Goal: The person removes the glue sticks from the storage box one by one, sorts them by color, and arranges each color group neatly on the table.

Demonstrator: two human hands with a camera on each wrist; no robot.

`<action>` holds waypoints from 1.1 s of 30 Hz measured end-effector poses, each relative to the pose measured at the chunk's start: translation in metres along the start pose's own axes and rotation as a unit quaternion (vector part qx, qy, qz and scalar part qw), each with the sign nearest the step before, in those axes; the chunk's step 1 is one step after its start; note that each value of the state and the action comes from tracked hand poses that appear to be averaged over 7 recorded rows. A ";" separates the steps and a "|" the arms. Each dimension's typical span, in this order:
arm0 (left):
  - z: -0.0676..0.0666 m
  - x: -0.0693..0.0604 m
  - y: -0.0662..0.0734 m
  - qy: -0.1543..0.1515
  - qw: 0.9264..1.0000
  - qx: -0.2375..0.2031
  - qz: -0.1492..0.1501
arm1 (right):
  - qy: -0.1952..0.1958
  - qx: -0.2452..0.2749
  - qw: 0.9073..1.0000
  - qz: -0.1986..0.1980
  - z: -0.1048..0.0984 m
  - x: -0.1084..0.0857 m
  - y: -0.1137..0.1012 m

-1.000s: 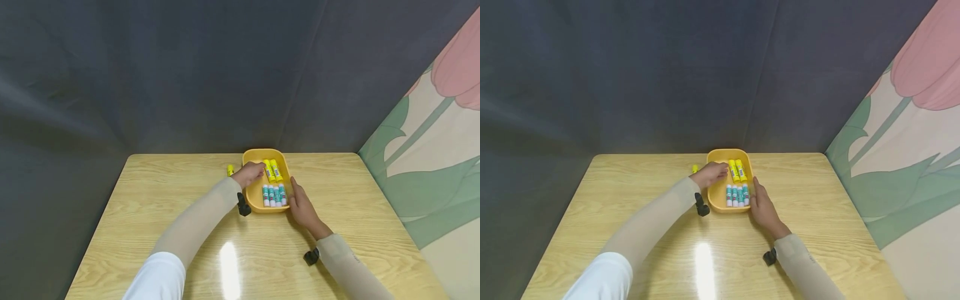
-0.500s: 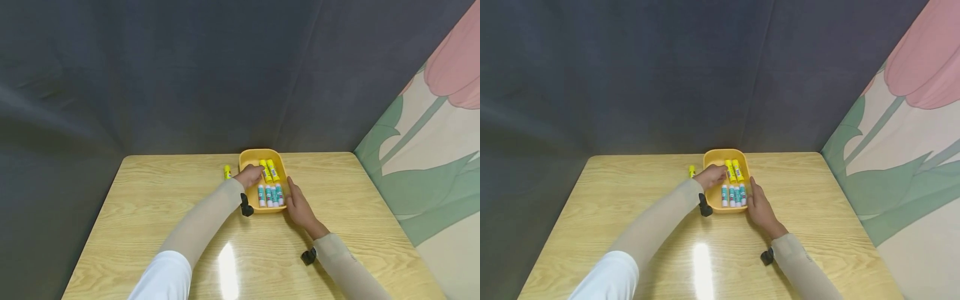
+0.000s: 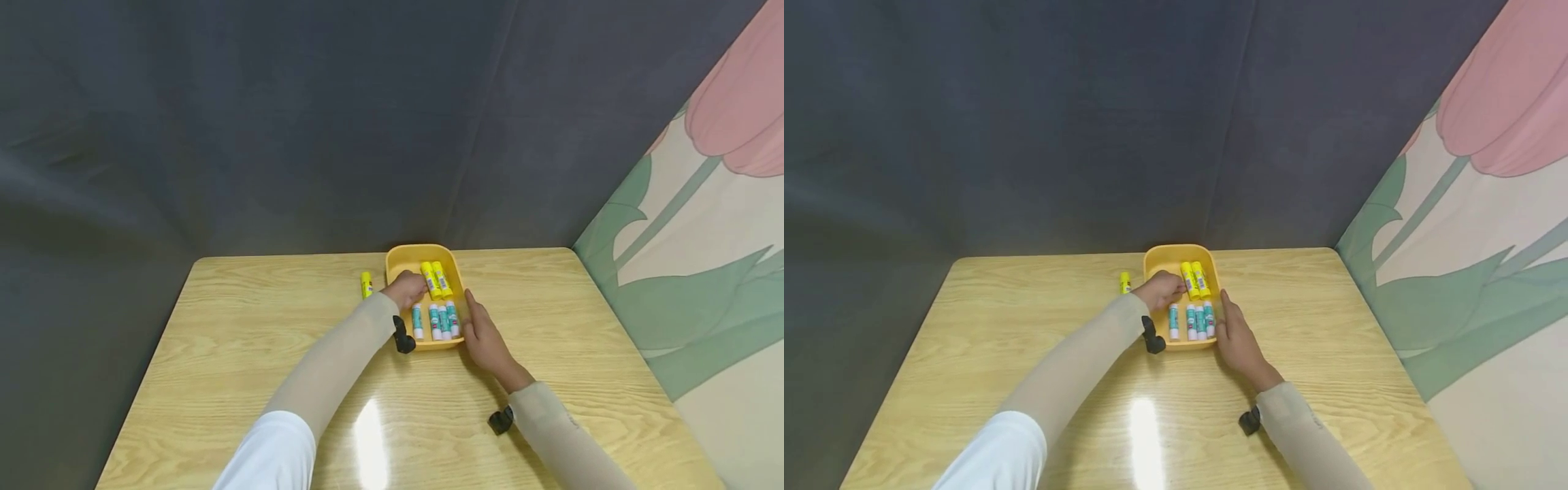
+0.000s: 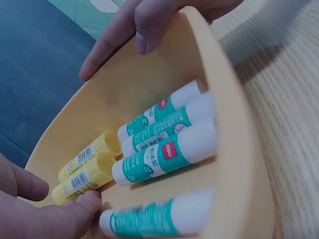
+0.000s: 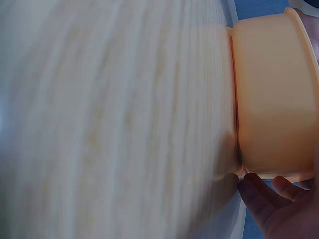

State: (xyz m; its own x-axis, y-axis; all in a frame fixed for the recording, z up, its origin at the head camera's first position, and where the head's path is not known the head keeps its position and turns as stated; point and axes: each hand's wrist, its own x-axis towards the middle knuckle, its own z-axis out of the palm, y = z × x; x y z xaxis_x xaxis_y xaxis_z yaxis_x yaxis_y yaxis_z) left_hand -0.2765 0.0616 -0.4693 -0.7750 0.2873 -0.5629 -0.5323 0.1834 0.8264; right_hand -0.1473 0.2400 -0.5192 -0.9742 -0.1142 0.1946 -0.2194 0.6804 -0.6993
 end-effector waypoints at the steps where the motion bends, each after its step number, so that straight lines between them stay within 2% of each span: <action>1: 0.000 0.001 0.000 0.000 1.000 -0.009 0.002 | 0.000 -0.001 1.000 -0.001 0.000 0.000 0.000; 8: 0.006 0.002 -0.003 0.020 0.998 -0.061 0.009 | 0.001 0.003 1.000 0.001 -0.001 -0.001 -0.001; 12: 0.011 0.001 -0.003 0.030 0.997 -0.072 0.020 | 0.003 0.002 1.000 -0.002 -0.002 -0.001 -0.002; 18: 0.018 0.002 -0.006 0.060 0.997 -0.034 0.037 | -0.001 0.005 1.000 -0.002 -0.004 -0.001 -0.002; 24: 0.028 0.006 -0.011 0.101 0.993 -0.021 0.054 | 0.001 0.003 1.000 -0.008 -0.003 -0.002 -0.002; 29: 0.029 0.009 -0.012 0.107 0.993 -0.005 0.051 | 0.004 0.004 1.000 -0.012 -0.003 -0.002 -0.003; 33: 0.031 0.008 -0.012 0.095 0.994 -0.005 0.055 | -0.001 0.003 1.000 -0.005 -0.004 -0.002 -0.003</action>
State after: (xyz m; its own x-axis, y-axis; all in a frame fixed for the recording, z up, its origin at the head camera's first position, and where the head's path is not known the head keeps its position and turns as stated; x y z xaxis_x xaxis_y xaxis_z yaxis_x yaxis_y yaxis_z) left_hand -0.2660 0.0905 -0.4835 -0.8780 0.1228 -0.4626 -0.4441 0.1513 0.8831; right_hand -0.1442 0.2408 -0.5150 -0.9719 -0.1226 0.2008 -0.2300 0.6742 -0.7018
